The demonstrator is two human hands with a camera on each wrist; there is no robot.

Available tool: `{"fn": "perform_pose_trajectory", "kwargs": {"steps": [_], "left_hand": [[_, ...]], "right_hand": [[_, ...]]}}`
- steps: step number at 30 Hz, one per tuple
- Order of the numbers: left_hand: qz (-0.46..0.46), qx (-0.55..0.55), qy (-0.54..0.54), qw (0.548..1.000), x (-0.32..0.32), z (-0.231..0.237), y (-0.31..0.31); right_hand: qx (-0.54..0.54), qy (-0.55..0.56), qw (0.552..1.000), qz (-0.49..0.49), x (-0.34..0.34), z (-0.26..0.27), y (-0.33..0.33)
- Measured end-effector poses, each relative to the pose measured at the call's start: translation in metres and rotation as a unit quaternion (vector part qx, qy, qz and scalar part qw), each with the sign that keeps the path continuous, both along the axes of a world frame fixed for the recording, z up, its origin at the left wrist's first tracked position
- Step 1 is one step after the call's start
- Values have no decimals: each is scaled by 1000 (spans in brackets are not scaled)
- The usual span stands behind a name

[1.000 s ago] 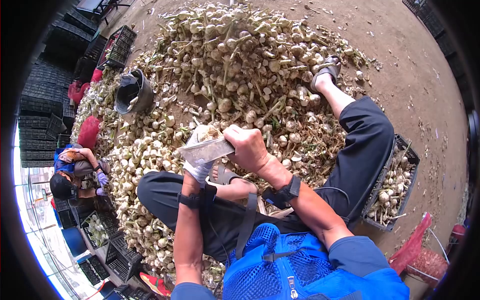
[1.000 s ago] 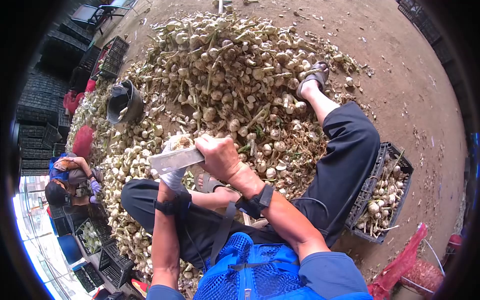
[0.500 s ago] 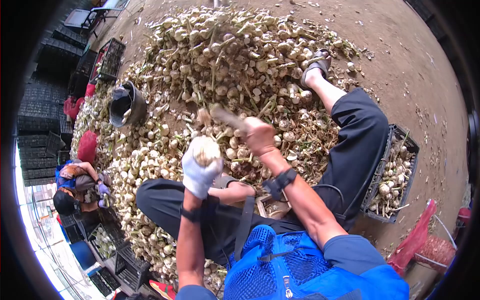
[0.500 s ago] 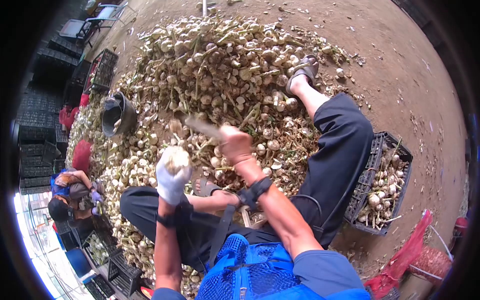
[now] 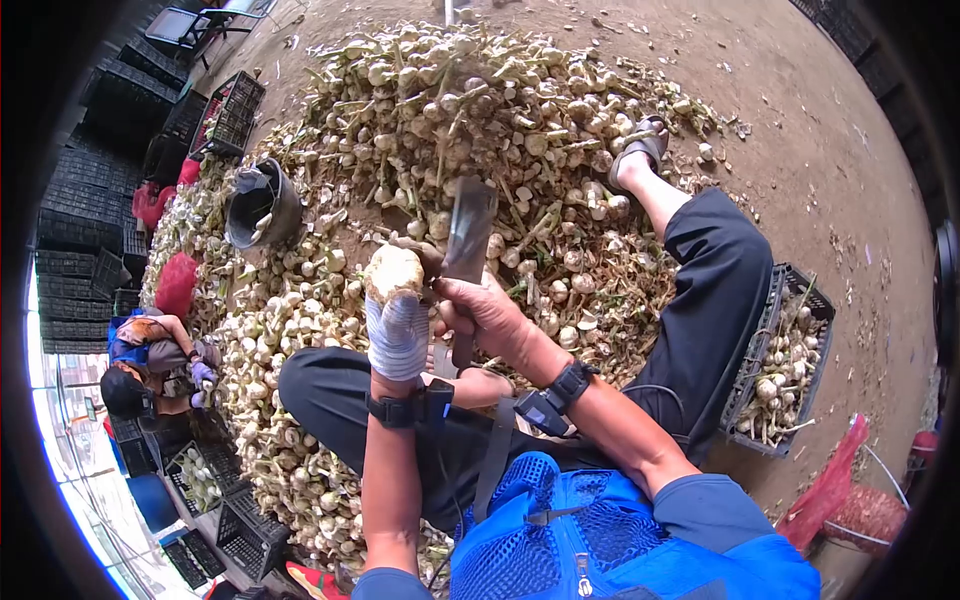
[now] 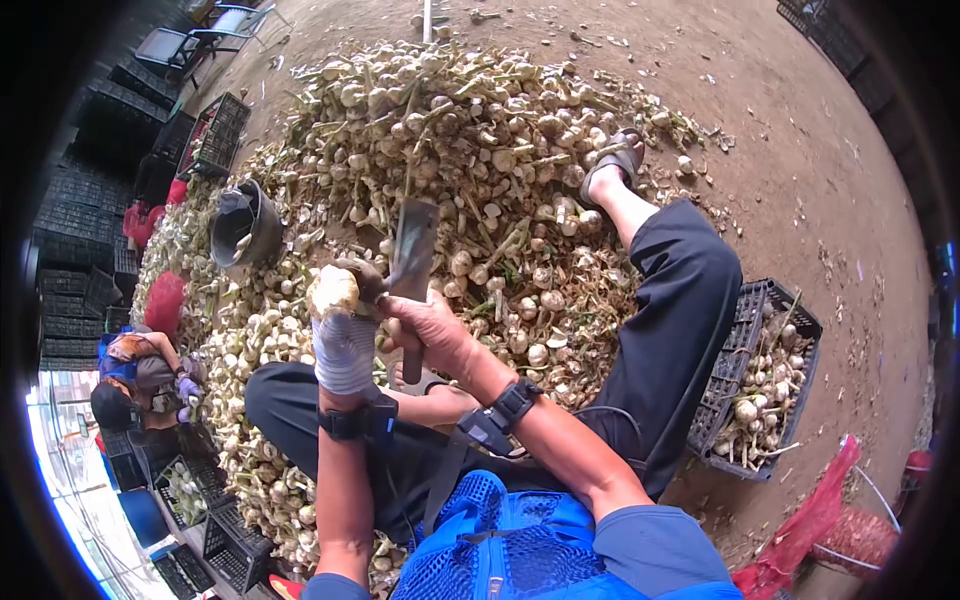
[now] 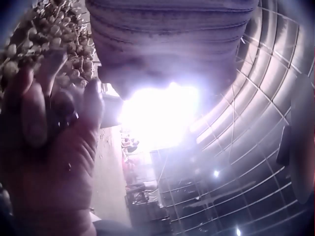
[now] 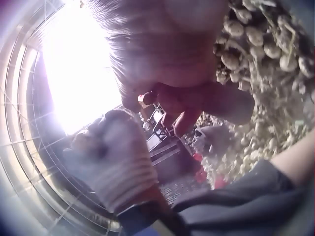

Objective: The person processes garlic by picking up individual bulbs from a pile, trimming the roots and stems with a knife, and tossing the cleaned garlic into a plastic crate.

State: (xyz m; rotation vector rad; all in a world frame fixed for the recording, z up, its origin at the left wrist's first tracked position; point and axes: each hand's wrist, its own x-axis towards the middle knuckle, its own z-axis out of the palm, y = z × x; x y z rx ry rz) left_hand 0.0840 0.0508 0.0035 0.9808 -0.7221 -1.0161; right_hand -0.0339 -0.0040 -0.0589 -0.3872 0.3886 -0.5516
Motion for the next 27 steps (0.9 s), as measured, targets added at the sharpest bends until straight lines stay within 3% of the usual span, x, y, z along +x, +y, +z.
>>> {"fn": "perform_pose_trajectory", "kwargs": {"steps": [2,3,7,10,13,14,16,17,18,20,21,22,24,26,27], "left_hand": [[14,-27,-151,988,12,1,2],[6,24,-89,996,14,13,6],[46,19,-67,997,28,12,20],[54,-18,24,998,29,8,24],[68,5,89,994,25,6,23],[67,6,89,994,21,5,22],[63,-2,106,992,11,8,20],[40,-21,124,991,13,-3,19],[40,-19,125,991,11,-5,19],[13,11,162,987,6,-8,19],[-3,11,176,984,5,-8,19],[-4,12,177,984,5,-11,18],[40,-67,194,978,15,-18,12],[237,-121,164,950,46,8,26],[130,-244,313,909,70,28,39]], "right_hand": [[-48,14,999,-14,-4,9,-5],[-50,25,998,-24,-6,14,-8],[-115,36,991,-63,-13,37,-18],[-210,120,962,-129,-13,50,-13],[-428,248,843,-210,-5,40,-5],[-427,249,843,-210,-2,35,-5],[-508,270,777,-256,4,31,-5],[-512,253,777,-265,7,29,-6],[-511,254,777,-264,10,21,-4],[-403,267,849,-212,17,-11,-1],[-415,285,843,-187,17,-26,2],[-493,351,784,-142,17,-62,4],[-432,450,782,-1,5,-111,19],[-332,528,782,15,-9,-149,24],[-387,548,741,-22,-21,-160,20]]}}
